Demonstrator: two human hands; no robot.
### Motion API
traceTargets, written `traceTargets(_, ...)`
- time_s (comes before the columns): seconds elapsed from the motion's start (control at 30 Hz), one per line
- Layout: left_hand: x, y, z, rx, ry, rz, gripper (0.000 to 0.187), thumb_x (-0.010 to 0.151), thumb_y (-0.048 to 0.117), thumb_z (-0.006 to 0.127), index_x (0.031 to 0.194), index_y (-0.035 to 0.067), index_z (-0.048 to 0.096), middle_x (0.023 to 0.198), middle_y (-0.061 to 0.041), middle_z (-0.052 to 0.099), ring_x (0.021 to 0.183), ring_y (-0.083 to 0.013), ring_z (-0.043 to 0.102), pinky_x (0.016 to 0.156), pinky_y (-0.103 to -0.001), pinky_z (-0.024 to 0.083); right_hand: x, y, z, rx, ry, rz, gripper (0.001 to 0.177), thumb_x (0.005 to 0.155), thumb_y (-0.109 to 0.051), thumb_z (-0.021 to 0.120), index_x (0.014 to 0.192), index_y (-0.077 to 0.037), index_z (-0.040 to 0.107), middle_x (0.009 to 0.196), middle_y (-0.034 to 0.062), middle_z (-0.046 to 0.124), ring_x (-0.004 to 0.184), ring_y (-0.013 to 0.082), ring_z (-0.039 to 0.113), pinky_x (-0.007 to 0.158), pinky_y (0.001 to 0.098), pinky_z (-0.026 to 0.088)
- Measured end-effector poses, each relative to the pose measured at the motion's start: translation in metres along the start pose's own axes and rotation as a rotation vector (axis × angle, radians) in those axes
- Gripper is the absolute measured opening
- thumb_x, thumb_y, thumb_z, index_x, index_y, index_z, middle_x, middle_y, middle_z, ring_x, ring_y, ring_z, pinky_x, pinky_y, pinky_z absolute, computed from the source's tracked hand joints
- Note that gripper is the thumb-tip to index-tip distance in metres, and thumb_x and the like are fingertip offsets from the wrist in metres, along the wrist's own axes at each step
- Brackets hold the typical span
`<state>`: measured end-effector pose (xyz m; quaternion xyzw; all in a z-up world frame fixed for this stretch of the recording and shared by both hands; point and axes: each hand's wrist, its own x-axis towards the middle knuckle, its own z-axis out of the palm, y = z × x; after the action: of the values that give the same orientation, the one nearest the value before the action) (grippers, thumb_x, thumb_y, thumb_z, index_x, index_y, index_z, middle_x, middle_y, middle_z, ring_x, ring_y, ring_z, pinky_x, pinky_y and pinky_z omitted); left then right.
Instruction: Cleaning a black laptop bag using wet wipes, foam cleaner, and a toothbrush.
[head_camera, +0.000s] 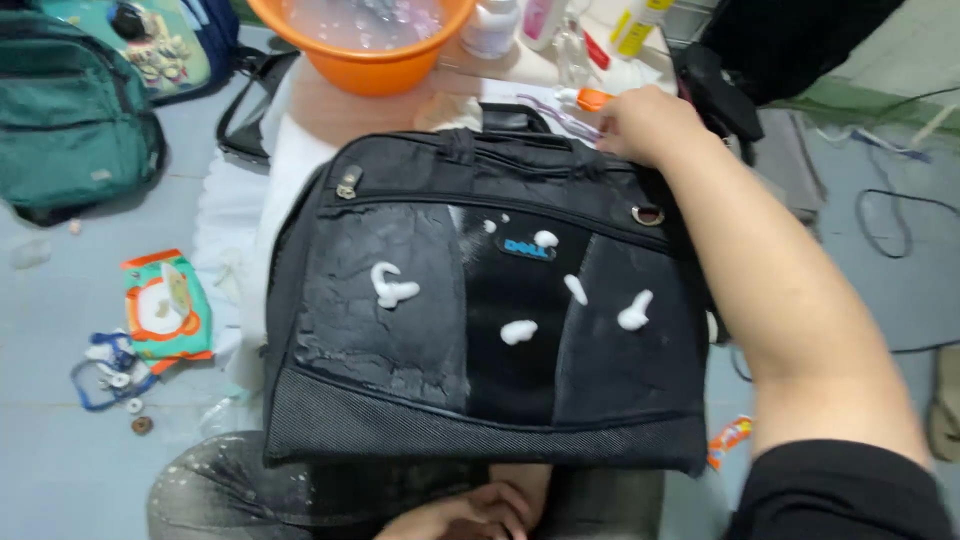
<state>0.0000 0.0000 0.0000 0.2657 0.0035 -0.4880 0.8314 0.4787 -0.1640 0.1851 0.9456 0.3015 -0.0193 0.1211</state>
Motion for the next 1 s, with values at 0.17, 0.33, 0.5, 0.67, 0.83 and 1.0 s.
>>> traceTargets(0.17, 0.003, -0.025, -0.007, -0.093, -0.013, 0.086, 0.053, 0.096, 0.026, 0.055, 0.139, -0.003, 0.047, 0.12, -0.019, 0.065, 0.099, -0.0213, 0.068, 0.092, -0.03, 0.055, -0.052, 0.007, -0.03, -0.102, 0.272, -0.102, 0.023, 0.084, -0.024, 0.076, 0.104, -0.013, 0.074, 0.102, 0.0129, 0.072, 0.092, 0.0374, 0.069, 0.08, 0.048, 0.057)
traceTargets(0.33, 0.003, -0.007, 0.028, 0.16, 0.169, 0.286, 0.081, 0.085, 0.04, 0.07, 0.147, 0.0, 0.036, 0.122, -0.019, 0.064, 0.102, -0.0233, 0.065, 0.085, -0.033, 0.054, -0.209, -0.004, -0.076, 0.217, 0.304, -0.029, 0.028, 0.097, -0.005, 0.073, 0.119, 0.0, 0.056, 0.09, 0.0223, 0.07, 0.075, 0.0413, 0.068, 0.065, 0.0508, 0.051)
traceTargets(0.5, 0.031, 0.001, 0.057, -0.191, 0.428, 0.729, 0.087, 0.076, 0.033, 0.083, 0.147, 0.0, 0.046, 0.145, -0.018, 0.057, 0.079, -0.0139, 0.052, 0.078, -0.028, 0.05, -0.317, -0.024, -0.041, 0.745, -0.146, 0.347, 0.048, 0.097, -0.021, 0.054, 0.144, -0.026, 0.056, 0.094, 0.0069, 0.075, 0.078, 0.0201, 0.07, 0.066, 0.0356, 0.054)
traceTargets(0.67, 0.037, 0.018, 0.104, -0.448, 0.718, 0.893, 0.061, 0.081, 0.029, 0.069, 0.132, 0.0, 0.054, 0.129, -0.018, 0.063, 0.12, -0.0306, 0.059, 0.11, -0.047, 0.043, -0.348, -0.059, -0.015, 0.659, 0.036, 0.201, 0.054, 0.088, -0.005, 0.062, 0.138, -0.025, 0.066, 0.098, 0.0019, 0.08, 0.068, 0.0176, 0.068, 0.064, 0.0312, 0.053)
traceTargets(0.83, 0.008, 0.004, 0.087, -0.44, 0.74, 1.099, 0.068, 0.076, 0.042, 0.077, 0.127, 0.003, 0.056, 0.121, -0.015, 0.066, 0.111, -0.0305, 0.063, 0.102, -0.05, 0.049, -0.376, -0.078, -0.024, 0.716, -0.321, 0.094, 0.055, 0.083, -0.009, 0.066, 0.13, -0.035, 0.075, 0.077, -0.0045, 0.082, 0.055, 0.0146, 0.062, 0.057, 0.029, 0.052)
traceTargets(1.0, -0.016, -0.002, 0.069, -0.375, 0.642, 1.196, 0.077, 0.076, 0.057, 0.077, 0.132, 0.007, 0.059, 0.135, -0.01, 0.064, 0.122, -0.0281, 0.062, 0.106, -0.046, 0.048, -0.405, -0.122, 0.009, 0.616, 0.041, 0.037, 0.06, 0.084, -0.006, 0.064, 0.14, -0.027, 0.063, 0.078, 0.0007, 0.075, 0.063, 0.0169, 0.069, 0.065, 0.0326, 0.055)
